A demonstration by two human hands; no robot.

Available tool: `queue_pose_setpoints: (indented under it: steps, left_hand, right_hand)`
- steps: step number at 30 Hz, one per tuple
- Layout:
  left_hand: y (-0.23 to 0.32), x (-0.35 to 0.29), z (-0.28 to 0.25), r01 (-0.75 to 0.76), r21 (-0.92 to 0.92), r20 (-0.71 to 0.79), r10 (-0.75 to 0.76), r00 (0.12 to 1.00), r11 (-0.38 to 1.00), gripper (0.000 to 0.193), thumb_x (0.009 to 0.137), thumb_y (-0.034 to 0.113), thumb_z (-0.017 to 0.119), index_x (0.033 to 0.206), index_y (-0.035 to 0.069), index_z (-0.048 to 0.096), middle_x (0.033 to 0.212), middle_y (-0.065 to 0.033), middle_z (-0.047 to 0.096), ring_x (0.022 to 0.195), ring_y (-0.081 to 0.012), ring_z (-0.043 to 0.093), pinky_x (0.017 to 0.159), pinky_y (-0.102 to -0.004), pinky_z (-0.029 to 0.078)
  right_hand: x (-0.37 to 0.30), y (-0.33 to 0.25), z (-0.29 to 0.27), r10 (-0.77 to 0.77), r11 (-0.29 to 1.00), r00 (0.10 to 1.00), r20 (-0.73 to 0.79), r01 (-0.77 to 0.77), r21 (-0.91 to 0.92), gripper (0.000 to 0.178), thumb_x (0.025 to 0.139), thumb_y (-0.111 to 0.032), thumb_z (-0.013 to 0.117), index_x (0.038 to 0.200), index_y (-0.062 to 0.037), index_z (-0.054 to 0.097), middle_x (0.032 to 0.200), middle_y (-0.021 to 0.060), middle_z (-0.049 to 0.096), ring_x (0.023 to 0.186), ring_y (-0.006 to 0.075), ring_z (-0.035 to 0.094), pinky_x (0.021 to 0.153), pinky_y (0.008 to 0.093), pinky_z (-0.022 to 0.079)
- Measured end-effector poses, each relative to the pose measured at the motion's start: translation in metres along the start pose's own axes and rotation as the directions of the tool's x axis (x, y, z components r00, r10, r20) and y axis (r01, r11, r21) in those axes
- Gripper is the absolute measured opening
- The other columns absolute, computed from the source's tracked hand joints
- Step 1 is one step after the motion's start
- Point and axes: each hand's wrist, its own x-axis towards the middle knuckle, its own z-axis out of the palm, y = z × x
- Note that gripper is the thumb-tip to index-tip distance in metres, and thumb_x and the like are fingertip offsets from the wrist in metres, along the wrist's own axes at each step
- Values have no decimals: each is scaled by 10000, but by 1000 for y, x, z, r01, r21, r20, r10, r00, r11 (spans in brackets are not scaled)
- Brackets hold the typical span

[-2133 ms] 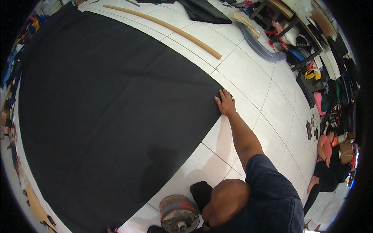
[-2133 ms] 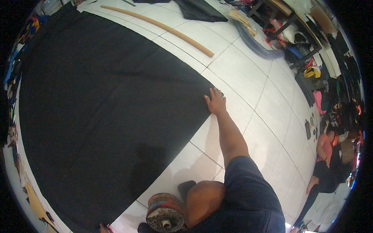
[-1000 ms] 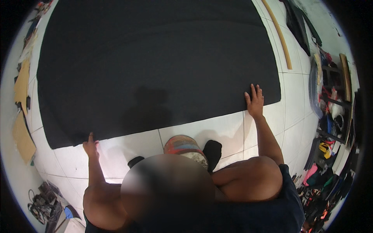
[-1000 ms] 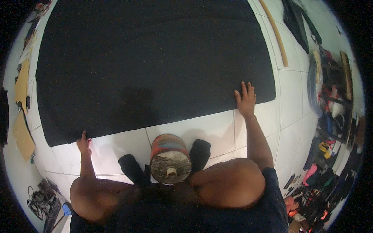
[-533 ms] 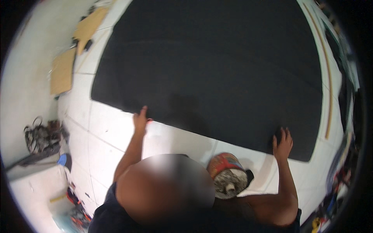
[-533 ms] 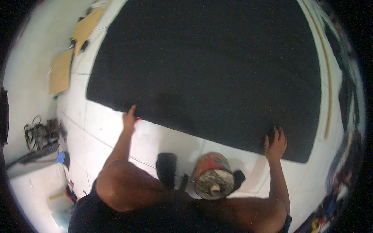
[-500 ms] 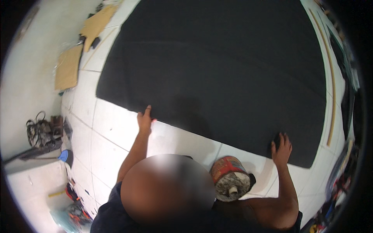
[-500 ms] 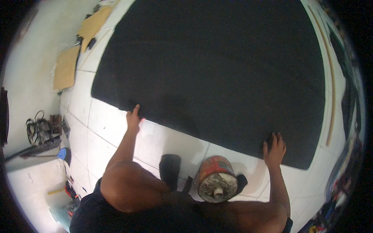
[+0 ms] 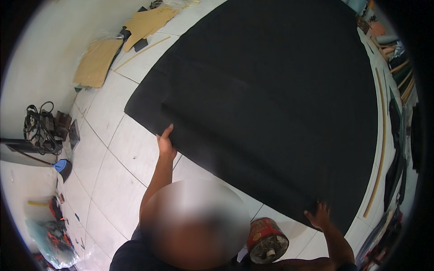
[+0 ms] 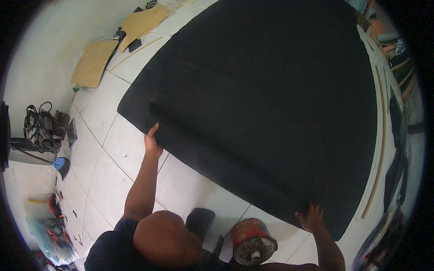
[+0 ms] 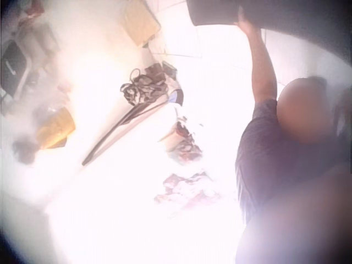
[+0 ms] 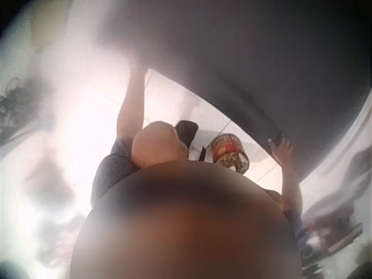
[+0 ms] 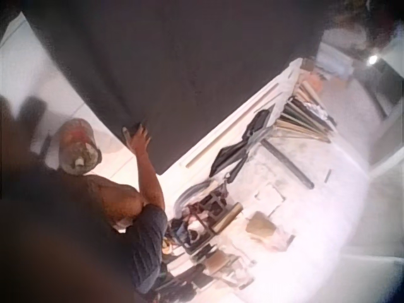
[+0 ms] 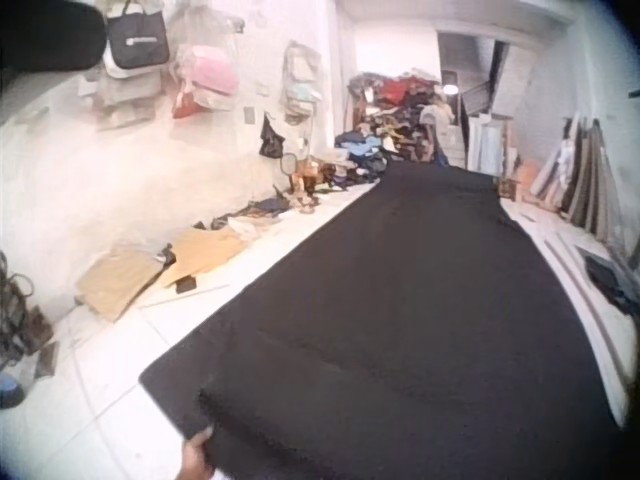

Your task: The person lays out a large black fabric on the floor, uses a wooden stick to measure and mark a line, then cuts the fabric along the marked line with scissors. The person repeats the process to cut a second piece from the remaining fabric.

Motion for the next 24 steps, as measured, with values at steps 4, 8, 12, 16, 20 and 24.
queue_pose_setpoints:
  steps: [4, 8, 12, 16, 20, 24]
  left_hand:
    - [33, 16, 1, -179, -11, 33, 179, 983, 984, 681, 838, 39, 699, 1440, 60, 382, 1319, -148, 557, 1211, -316, 551, 1043, -452, 451]
    - [82, 91, -17, -152, 102, -2, 153, 988, 983, 639, 852, 64, 718, 1407, 64, 403, 1293, -153, 576, 1192, -321, 563, 995, -471, 493]
    - [113, 147, -33, -347, 217, 8, 354, 935, 913, 554, 859, 23, 674, 1361, 48, 441, 1189, -166, 630, 1071, -305, 629, 879, -473, 542]
    - [89, 166, -70, -331, 377, -66, 381, 922, 865, 528, 872, 123, 692, 1326, -75, 509, 1170, -185, 660, 1106, -280, 621, 979, -378, 490]
    - [52, 186, -128, 90, 672, -364, 222, 904, 735, 493, 845, 281, 762, 1152, -89, 655, 1051, -188, 702, 943, -258, 680, 808, -360, 554]
    - [51, 181, -129, 231, 806, -395, 205, 896, 545, 523, 815, 306, 795, 1165, -60, 666, 1016, -179, 719, 848, -256, 712, 673, -350, 578]
  right_hand:
    - [-8, 3, 2, 24, 999, 1000, 16, -25, 22, 1121, 816, -732, 601, 1531, 46, 224, 1584, 297, 194, 1482, 431, 213, 1190, 613, 157]
    - [-8, -5, 1, -31, 996, 999, 35, 28, 84, 1159, 808, -754, 596, 1546, 40, 187, 1592, 301, 173, 1488, 433, 199, 1192, 585, 191]
    - [-8, -4, -2, 33, 999, 997, 73, -35, 32, 1178, 795, -766, 600, 1545, 42, 187, 1596, 307, 164, 1496, 431, 182, 1190, 570, 216]
    - [-15, -13, -6, 70, 996, 995, 68, -73, 49, 1191, 782, -785, 597, 1540, 46, 204, 1601, 308, 155, 1493, 435, 197, 1188, 572, 223]
    - [3, 7, 3, 38, 999, 997, 73, -40, 31, 1187, 792, -801, 568, 1542, 42, 204, 1603, 306, 155, 1488, 442, 210, 1189, 571, 222]
    - [2, -4, -5, 56, 997, 992, 109, -62, 50, 1191, 794, -814, 549, 1542, 44, 201, 1600, 309, 166, 1489, 442, 204, 1191, 557, 226]
